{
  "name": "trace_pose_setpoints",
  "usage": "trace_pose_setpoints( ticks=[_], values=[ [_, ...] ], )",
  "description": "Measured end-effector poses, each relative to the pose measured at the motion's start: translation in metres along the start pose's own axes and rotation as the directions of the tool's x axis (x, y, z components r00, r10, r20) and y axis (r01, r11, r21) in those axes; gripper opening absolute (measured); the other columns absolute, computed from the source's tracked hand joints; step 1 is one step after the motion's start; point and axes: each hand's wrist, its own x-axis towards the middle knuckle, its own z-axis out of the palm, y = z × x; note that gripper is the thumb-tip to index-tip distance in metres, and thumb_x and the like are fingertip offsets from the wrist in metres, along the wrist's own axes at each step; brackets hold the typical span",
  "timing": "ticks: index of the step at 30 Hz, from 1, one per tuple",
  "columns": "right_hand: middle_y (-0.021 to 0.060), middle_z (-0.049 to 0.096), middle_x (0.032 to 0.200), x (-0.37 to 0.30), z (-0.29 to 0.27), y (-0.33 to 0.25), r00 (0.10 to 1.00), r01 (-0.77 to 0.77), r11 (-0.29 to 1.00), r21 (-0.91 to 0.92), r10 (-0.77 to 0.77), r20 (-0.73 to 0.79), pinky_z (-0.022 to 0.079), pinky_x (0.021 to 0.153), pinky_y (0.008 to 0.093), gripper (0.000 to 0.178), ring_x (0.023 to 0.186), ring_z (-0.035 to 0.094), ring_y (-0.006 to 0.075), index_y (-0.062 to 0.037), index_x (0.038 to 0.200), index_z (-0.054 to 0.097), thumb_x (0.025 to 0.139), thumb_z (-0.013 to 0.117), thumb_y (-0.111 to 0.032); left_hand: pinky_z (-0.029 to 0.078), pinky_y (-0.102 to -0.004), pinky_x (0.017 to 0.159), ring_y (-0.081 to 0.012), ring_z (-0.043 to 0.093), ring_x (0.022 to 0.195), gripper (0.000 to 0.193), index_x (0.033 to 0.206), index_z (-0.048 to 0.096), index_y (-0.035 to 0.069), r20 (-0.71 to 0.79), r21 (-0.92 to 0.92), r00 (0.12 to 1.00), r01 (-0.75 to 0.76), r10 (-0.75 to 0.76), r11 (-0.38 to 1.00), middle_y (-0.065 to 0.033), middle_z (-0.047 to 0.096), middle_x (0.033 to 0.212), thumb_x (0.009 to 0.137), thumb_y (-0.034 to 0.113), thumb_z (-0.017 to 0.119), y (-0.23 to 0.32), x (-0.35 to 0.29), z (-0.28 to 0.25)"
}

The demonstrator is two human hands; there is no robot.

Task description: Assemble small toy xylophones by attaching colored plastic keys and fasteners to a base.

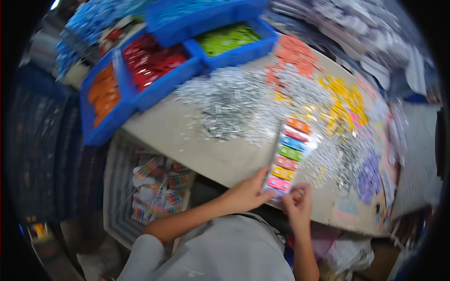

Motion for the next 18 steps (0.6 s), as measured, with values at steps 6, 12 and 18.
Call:
trace_pose_setpoints(
  ticks=[6,12,18],
  values=[
    [-0.0010,0.056,0.066,0.006,-0.011,-0.015,0.954,-0.168,0.985,-0.033,0.171,0.248,0.037,0.039,0.0227,0.027,0.046,0.053,0.0093,-0.0065,0.122,0.053,0.101,0.066,-0.019,0.046,-0.0367,0.050,-0.0189,0.061,0.053,0.064,0.150,0.034,0.001,0.013,-0.206,1.000,0.009,-0.006,0.978,-0.0099,0.064,0.066,0.100,0.022,0.068,-0.003,0.004,0.010],
    [-0.0003,0.059,0.073,0.016,-0.007,-0.011,0.958,-0.098,0.994,-0.044,0.107,0.266,0.045,0.044,0.0233,0.032,0.051,0.051,0.0059,0.0014,0.129,0.053,0.103,0.063,-0.014,0.043,-0.0380,0.050,-0.0186,0.059,0.053,0.060,0.148,0.036,0.003,-0.114,-0.209,0.984,-0.158,0.136,0.965,-0.0085,0.063,0.065,0.099,0.019,0.068,-0.026,0.004,0.018],
    [0.0047,0.063,0.076,-0.020,0.018,-0.084,0.885,0.438,0.817,-0.376,-0.320,0.337,0.045,0.052,0.0293,0.025,0.056,0.057,0.0134,-0.0003,0.113,0.062,0.093,0.073,-0.008,0.053,-0.0397,0.087,-0.0247,0.070,0.102,0.082,0.156,0.028,0.006,-0.002,-0.337,0.978,-0.199,0.211,0.920,-0.0183,0.070,0.107,0.097,0.038,0.075,0.003,-0.045,-0.018]
  ],
)
